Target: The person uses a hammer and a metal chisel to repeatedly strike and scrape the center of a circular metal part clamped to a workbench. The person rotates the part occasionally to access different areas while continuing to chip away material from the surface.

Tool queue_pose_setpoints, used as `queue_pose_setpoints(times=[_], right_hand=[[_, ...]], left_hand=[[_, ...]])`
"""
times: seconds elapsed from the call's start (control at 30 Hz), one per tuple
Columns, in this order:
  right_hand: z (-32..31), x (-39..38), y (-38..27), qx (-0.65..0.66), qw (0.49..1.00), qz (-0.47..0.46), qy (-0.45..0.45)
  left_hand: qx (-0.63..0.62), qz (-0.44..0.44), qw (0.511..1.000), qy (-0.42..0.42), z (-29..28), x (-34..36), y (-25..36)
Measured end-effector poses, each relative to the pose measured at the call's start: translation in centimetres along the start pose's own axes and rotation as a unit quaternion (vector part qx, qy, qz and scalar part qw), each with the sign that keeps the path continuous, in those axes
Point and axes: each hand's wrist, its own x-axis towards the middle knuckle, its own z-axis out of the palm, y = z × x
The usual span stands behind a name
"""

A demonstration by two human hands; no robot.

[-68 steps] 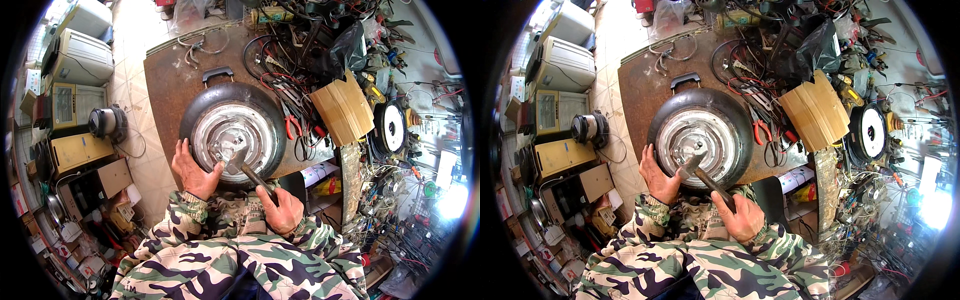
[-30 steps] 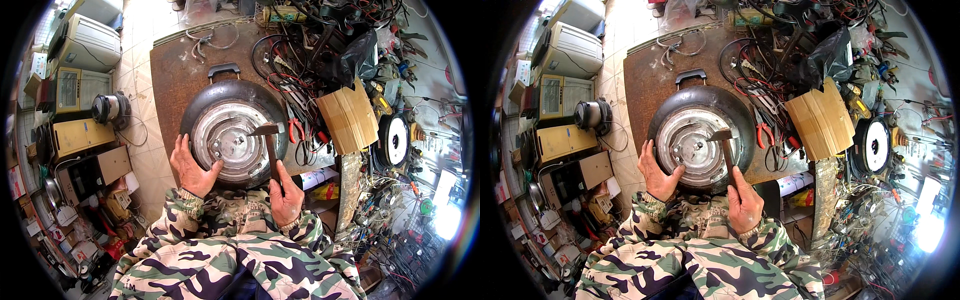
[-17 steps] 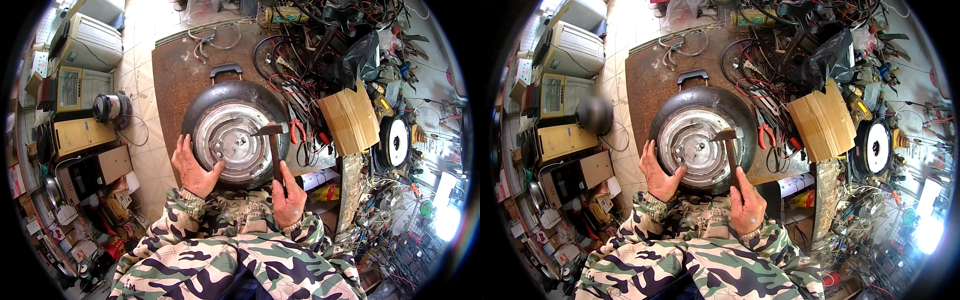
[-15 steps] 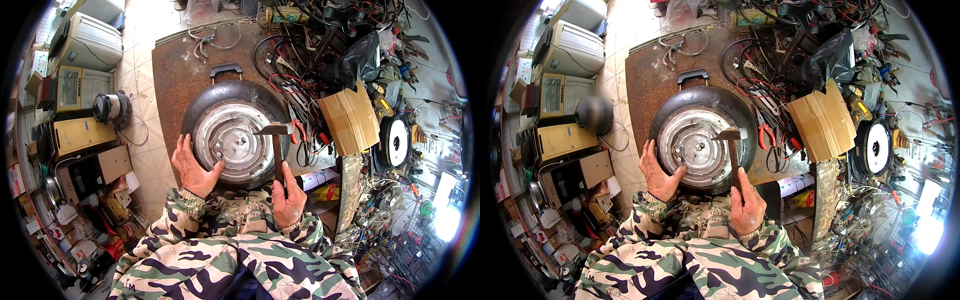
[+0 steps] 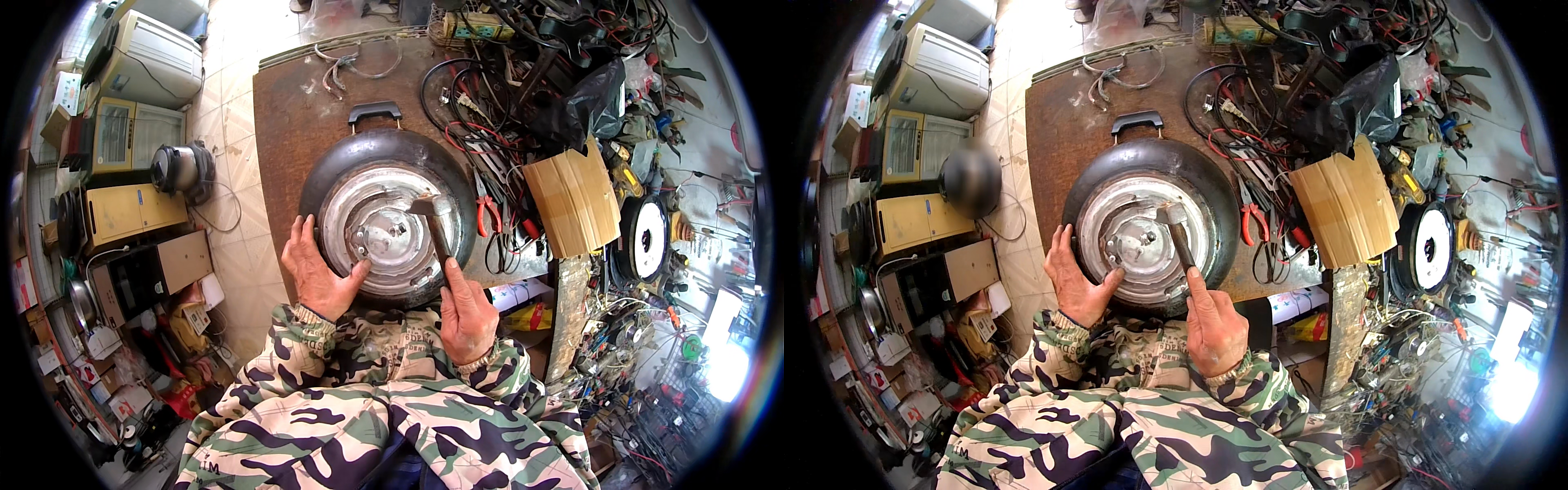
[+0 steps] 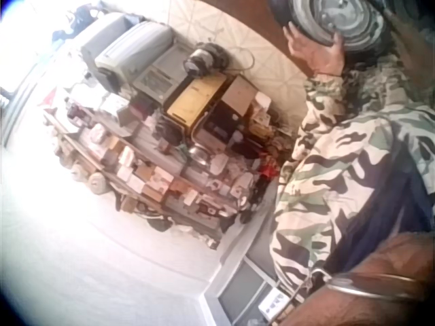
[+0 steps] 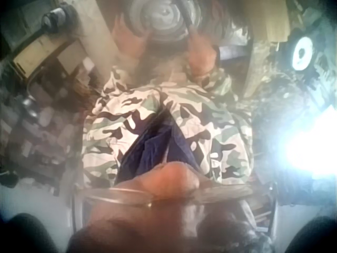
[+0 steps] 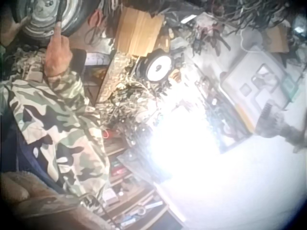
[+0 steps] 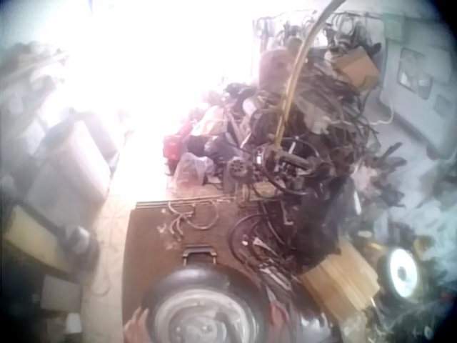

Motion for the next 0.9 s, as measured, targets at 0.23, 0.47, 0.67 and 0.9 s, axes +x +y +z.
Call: queue_pose_setpoints(times=[0.23, 0.47, 0.67, 0.9], right_hand=[[-0.2, -0.2, 0.5, -0.048, 0.998, -0.048, 0.001], [-0.8, -0.6, 0.7, -0.008, 0.998, -0.03, 0.056], [-0.2, -0.8, 0.8, 0.033, 0.998, 0.009, 0.059], [0.3, -1.1, 1.1, 0.025, 0.998, 0.012, 0.051]], left_hand=[[-0.004, -0.007, 1.0, -0.009, -0.2, 0.0, -0.1], [-0.115, 0.051, 0.992, 0.012, -5.3, 1.9, 1.6], [-0.034, 0.265, 0.961, -0.077, -6.1, 8.5, 5.3], [0.003, 0.317, 0.94, -0.126, -2.6, 11.1, 6.4]])
